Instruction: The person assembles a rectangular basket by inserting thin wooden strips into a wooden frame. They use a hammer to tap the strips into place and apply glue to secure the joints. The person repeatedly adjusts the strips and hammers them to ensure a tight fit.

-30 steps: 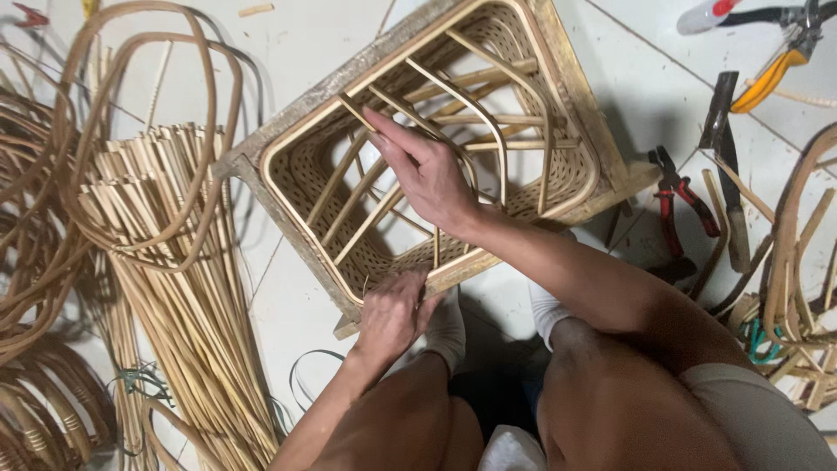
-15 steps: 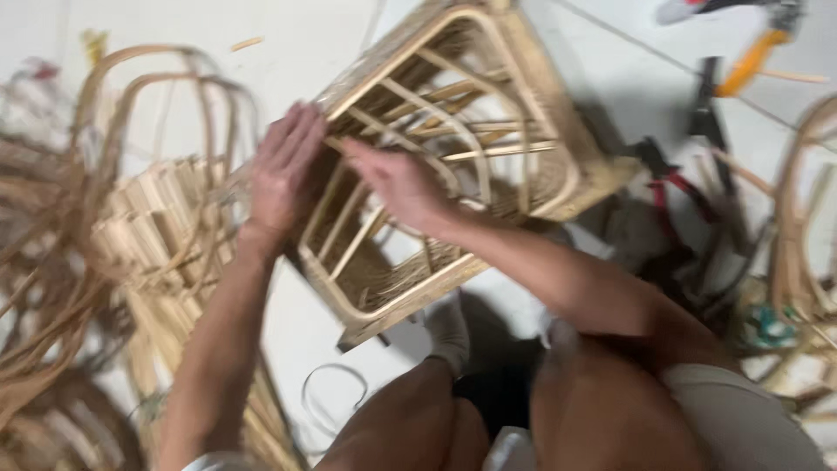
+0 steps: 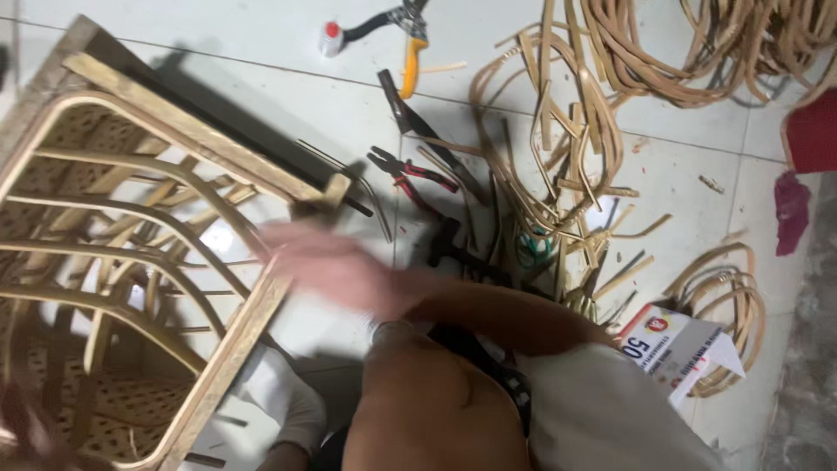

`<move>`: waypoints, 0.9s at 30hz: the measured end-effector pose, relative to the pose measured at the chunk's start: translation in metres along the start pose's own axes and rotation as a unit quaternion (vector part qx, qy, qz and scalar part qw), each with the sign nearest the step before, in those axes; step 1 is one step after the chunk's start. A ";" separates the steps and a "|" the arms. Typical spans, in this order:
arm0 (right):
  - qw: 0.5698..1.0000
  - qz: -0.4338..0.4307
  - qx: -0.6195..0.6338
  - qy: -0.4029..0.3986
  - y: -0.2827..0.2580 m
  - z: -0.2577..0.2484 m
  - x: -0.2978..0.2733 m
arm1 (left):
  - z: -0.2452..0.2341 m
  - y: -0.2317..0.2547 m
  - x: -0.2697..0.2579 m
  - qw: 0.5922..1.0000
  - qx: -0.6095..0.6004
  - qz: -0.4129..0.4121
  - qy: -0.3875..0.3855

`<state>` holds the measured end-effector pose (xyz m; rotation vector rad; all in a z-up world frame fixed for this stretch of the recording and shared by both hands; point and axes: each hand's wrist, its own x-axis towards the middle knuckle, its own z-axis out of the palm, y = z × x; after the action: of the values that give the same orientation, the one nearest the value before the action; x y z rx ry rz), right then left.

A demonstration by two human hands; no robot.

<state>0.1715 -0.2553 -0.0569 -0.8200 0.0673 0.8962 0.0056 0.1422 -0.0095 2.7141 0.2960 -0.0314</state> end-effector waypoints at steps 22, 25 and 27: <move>0.628 0.061 -0.648 0.426 -0.012 -0.210 -0.309 | 0.059 0.010 -0.109 0.974 0.208 0.045 -0.074; 0.664 0.225 -0.640 0.314 0.036 -0.197 -0.286 | 0.061 0.017 -0.112 0.982 0.179 0.055 -0.033; 0.641 0.273 -0.659 0.283 0.065 -0.187 -0.281 | 0.061 0.018 -0.112 0.983 0.173 0.053 -0.022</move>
<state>-0.0053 -0.5430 -0.1215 -2.5830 0.2305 1.1667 -0.0985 0.0797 -0.0510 3.0642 0.1428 -0.1232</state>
